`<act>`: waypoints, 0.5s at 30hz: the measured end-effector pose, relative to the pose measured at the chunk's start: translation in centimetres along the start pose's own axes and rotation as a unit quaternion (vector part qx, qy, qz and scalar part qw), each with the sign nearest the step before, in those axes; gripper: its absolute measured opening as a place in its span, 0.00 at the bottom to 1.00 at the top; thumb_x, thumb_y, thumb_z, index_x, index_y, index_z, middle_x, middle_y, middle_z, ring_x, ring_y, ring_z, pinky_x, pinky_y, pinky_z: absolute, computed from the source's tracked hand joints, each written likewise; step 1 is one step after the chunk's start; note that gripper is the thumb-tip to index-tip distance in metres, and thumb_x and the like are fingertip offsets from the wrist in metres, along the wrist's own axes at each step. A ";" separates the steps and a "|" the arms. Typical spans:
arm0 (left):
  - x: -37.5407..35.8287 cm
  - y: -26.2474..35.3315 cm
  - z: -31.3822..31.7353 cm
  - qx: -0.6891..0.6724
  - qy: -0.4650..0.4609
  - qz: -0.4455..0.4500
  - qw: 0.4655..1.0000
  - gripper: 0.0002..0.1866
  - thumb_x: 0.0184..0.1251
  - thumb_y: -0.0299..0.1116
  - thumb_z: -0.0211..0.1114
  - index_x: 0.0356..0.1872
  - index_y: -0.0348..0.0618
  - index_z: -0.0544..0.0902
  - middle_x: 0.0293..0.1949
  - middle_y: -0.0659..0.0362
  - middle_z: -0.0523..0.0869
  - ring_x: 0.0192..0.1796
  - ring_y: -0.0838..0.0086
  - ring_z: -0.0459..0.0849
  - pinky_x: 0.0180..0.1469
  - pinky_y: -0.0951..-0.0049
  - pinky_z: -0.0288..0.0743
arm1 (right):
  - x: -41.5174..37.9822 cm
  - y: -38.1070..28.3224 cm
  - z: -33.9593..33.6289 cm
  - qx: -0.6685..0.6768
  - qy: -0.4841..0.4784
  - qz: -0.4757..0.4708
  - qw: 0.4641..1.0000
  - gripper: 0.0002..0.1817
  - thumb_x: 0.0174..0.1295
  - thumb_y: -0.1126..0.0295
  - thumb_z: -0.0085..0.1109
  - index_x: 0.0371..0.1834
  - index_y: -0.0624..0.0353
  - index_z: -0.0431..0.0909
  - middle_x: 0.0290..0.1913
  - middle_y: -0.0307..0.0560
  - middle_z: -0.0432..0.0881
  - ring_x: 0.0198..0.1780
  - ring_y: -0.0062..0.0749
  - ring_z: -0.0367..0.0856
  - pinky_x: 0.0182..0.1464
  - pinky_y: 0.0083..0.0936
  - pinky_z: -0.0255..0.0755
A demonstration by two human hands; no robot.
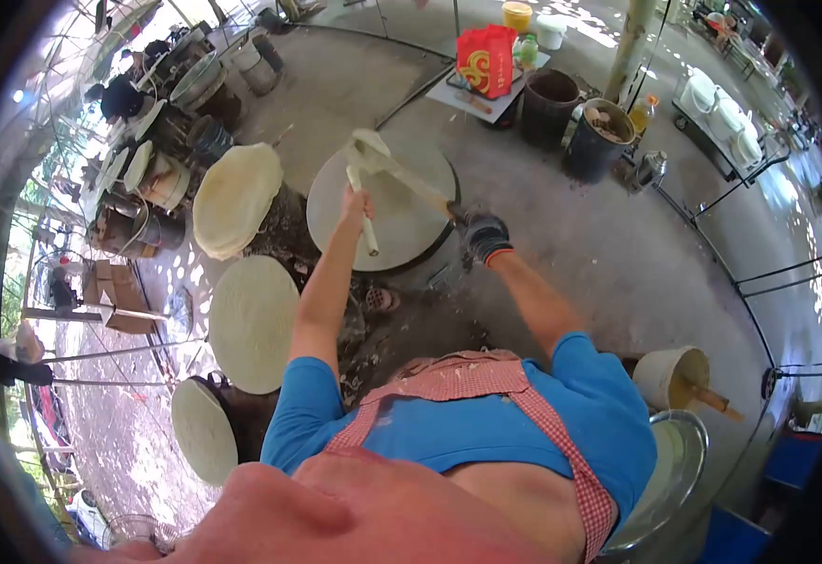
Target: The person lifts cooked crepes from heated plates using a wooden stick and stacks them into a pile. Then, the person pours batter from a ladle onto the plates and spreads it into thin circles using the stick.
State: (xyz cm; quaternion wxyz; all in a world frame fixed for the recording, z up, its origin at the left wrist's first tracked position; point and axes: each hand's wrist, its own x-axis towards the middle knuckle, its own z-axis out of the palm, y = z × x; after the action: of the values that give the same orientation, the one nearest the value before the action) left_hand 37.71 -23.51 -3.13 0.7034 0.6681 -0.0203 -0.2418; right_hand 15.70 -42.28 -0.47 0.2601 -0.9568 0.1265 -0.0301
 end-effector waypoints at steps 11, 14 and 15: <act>-1.6 0.0 -1.8 0.567 0.177 0.163 0.788 0.36 0.51 0.24 0.51 0.65 0.59 0.52 0.30 0.48 0.77 0.29 0.58 0.76 0.31 0.64 0.71 | 4.8 0.7 3.9 0.285 0.036 0.154 0.945 0.16 0.55 0.59 0.53 0.44 0.51 0.78 0.32 0.55 0.78 0.43 0.41 0.76 0.42 0.32 0.68; -1.1 4.1 -2.5 0.453 0.206 0.115 0.860 0.36 0.53 0.24 0.50 0.65 0.60 0.51 0.35 0.50 0.78 0.27 0.64 0.76 0.31 0.65 0.69 | 7.4 3.3 5.8 -0.001 0.095 0.042 0.995 0.17 0.55 0.57 0.51 0.45 0.52 0.77 0.36 0.58 0.78 0.44 0.41 0.76 0.43 0.30 0.68; -0.8 5.1 -3.6 0.357 0.242 0.272 0.860 0.37 0.54 0.22 0.50 0.65 0.60 0.50 0.36 0.52 0.79 0.23 0.69 0.73 0.27 0.68 0.67 | 7.2 3.0 5.6 -0.002 0.060 0.075 0.995 0.18 0.55 0.58 0.51 0.46 0.52 0.76 0.39 0.57 0.78 0.45 0.41 0.75 0.44 0.29 0.68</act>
State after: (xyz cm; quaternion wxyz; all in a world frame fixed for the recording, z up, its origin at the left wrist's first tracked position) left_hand 39.90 -19.91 1.59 0.4374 0.8789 -0.1151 0.1517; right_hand 22.63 -43.92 -6.89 0.2515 -0.9416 0.2135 -0.0680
